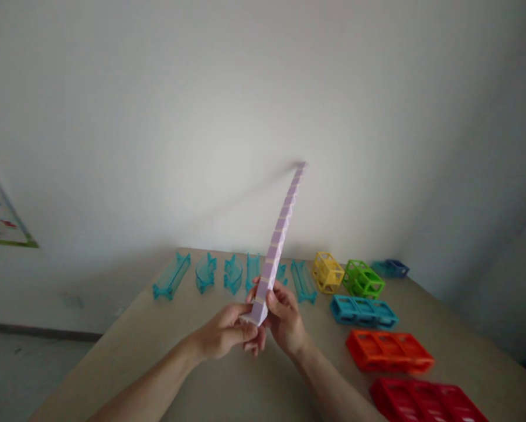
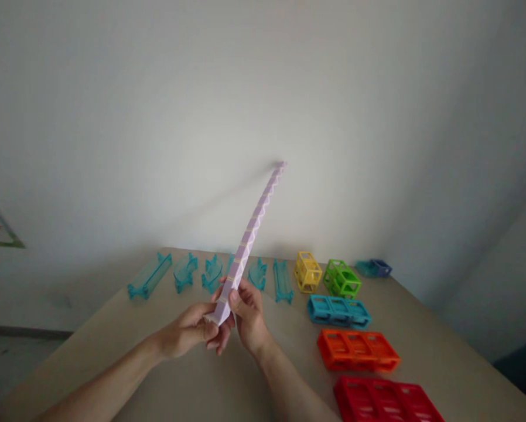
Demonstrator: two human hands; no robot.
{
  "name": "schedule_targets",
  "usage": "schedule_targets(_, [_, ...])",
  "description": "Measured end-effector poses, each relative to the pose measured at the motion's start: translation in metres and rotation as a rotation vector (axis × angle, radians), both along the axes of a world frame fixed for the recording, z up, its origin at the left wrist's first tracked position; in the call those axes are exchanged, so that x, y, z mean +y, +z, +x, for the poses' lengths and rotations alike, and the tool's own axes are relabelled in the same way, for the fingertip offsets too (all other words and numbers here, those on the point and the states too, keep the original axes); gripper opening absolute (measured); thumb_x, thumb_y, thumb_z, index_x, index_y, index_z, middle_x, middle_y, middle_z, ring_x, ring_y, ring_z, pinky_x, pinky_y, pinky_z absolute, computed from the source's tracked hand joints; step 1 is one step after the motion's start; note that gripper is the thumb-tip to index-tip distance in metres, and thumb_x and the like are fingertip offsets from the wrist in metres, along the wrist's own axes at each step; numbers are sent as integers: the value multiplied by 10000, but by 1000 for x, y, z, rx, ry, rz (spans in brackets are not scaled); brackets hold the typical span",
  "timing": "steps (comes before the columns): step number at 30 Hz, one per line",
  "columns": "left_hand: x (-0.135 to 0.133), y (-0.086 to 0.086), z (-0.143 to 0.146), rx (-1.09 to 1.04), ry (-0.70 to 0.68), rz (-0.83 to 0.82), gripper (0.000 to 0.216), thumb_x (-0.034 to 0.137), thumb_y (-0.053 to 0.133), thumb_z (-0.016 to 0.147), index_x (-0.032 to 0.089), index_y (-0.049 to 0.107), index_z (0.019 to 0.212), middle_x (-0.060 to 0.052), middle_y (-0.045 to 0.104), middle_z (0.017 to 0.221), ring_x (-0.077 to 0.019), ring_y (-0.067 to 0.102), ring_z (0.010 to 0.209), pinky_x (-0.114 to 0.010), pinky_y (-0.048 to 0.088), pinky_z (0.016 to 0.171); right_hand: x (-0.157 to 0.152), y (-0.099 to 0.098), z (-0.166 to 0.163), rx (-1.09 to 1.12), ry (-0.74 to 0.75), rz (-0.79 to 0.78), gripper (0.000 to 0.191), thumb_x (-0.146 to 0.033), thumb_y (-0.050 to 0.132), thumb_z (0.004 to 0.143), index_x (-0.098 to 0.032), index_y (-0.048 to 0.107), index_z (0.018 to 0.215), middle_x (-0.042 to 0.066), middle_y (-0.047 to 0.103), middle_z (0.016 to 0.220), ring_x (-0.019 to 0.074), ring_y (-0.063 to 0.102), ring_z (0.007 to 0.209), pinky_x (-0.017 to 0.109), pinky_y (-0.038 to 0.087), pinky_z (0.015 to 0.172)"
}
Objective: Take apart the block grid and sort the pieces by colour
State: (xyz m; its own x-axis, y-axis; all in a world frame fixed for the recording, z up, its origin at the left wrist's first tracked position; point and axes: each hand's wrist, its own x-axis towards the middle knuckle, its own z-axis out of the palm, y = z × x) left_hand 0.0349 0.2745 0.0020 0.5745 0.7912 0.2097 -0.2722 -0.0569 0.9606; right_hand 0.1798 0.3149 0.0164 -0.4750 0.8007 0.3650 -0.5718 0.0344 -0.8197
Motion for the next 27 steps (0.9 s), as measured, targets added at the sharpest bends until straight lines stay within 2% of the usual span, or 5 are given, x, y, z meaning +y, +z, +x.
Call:
schedule_targets(3, [-2,1,0,57,-35,33,471,487,656,774,78,613,1002,-127,646,816,-127,522,627,-269,405,616,-1,0,2,-5,10,-51,380,-487,658,775,-134,624,913,19,615,730,9,337,292,152,249,253])
schedule_targets(6, [-3,4,4,44,5,80,523,543,664,737,73,648,966,-150,645,891,-157,552,689,-288,413,660,-1,-3,3,-82,51,-55,397,-483,648,792,-140,600,986,27,631,730,49,439,269,151,295,209])
schedule_targets(12, [-1,5,9,37,111,33,422,492,596,816,82,627,721,-88,616,664,-125,526,566,-252,386,569,3,-8,4,-119,9,91,412,-482,662,788,-124,612,986,50,649,703,110,572,419,189,442,352])
schedule_targets(20, [2,-2,6,-148,-20,-154,391,462,670,757,76,645,815,-98,617,710,-154,562,585,-308,443,624,0,1,6,-124,-117,184,412,-506,688,754,-133,608,909,31,618,629,113,549,469,199,434,404])
schedule_targets(27, [6,-8,7,-84,205,90,376,459,601,826,94,655,900,-81,603,757,-151,551,689,-271,425,639,-3,3,3,-88,-142,189,354,-467,622,825,-152,557,972,-4,588,604,83,477,317,182,381,277])
